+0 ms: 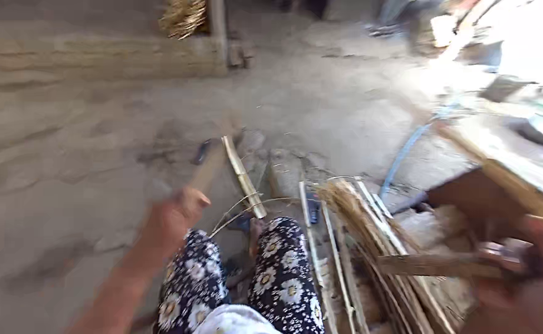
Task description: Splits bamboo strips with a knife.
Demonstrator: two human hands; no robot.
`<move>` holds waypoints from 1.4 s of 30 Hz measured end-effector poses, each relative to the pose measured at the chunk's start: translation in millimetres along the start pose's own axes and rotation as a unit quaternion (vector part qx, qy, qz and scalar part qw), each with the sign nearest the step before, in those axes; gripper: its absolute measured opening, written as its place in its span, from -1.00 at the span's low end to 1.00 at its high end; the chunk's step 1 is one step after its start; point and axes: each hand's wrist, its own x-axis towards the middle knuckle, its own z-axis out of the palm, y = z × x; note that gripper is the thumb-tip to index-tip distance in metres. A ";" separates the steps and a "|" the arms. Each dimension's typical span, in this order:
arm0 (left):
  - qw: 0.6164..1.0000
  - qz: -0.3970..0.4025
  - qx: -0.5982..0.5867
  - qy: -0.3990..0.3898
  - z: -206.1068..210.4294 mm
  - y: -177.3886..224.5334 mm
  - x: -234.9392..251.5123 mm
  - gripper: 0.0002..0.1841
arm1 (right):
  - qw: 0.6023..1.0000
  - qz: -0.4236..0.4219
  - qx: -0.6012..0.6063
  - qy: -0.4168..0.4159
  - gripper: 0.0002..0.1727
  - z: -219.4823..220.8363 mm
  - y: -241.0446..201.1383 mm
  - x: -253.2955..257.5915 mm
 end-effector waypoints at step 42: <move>0.888 0.191 -0.417 0.034 78.9 59.3 -15.7 -0.46 | 0.809 0.416 0.201 -0.364 -0.73 187.8 78.6 -140.0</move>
